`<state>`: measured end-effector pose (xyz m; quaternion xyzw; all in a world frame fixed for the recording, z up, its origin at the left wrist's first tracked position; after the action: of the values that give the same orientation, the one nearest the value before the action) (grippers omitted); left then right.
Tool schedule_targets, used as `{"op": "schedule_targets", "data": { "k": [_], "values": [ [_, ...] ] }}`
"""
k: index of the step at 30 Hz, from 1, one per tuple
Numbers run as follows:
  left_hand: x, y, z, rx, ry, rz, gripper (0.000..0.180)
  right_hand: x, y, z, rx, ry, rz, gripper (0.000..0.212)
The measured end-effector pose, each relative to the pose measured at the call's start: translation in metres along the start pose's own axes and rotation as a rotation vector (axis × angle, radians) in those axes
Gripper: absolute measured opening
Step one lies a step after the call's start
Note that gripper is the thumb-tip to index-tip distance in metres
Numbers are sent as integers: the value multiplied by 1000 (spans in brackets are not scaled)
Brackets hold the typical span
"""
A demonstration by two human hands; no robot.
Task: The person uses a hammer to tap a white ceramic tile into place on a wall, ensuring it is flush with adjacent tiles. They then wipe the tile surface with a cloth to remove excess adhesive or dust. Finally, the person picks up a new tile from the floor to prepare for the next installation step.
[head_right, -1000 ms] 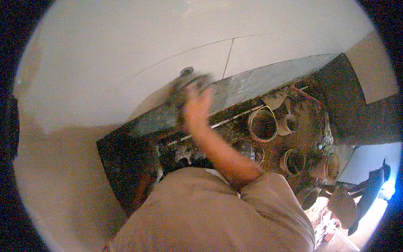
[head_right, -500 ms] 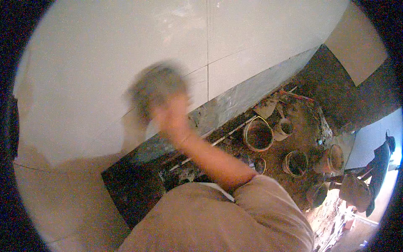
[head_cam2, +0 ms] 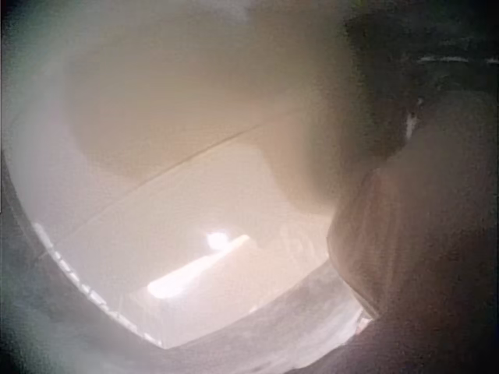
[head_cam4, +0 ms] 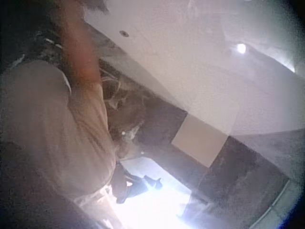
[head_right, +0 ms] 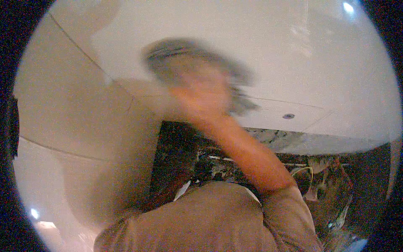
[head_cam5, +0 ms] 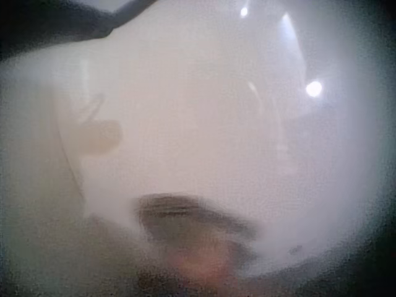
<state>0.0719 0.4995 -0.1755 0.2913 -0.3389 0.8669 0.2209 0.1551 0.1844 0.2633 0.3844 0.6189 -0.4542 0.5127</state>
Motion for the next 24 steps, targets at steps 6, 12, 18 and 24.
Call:
{"op": "schedule_targets", "data": {
  "k": [6,12,18,24],
  "values": [
    [-11,44,19,99,-17,-70,58,104,56,-29,-164,-156,-386,35],
    [-26,42,31,108,-97,-81,59,143,-160,173,449,416,-263,55],
    [-31,30,48,31,-104,-94,61,122,-259,253,586,605,404,53],
    [-29,18,64,-4,-97,-77,62,176,-207,167,540,726,155,50]
  ]
}}
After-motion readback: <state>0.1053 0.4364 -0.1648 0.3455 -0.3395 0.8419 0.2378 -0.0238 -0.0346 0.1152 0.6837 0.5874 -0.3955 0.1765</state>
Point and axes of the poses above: each hand's wrist, its own x-axis away from the middle knuckle, its own y-axis out of the palm, z = x × y, the point moved 1 cm from there along -x, towards the middle knuckle, and after that the axes turned 10 degrees about z, right-handed, at the moved point
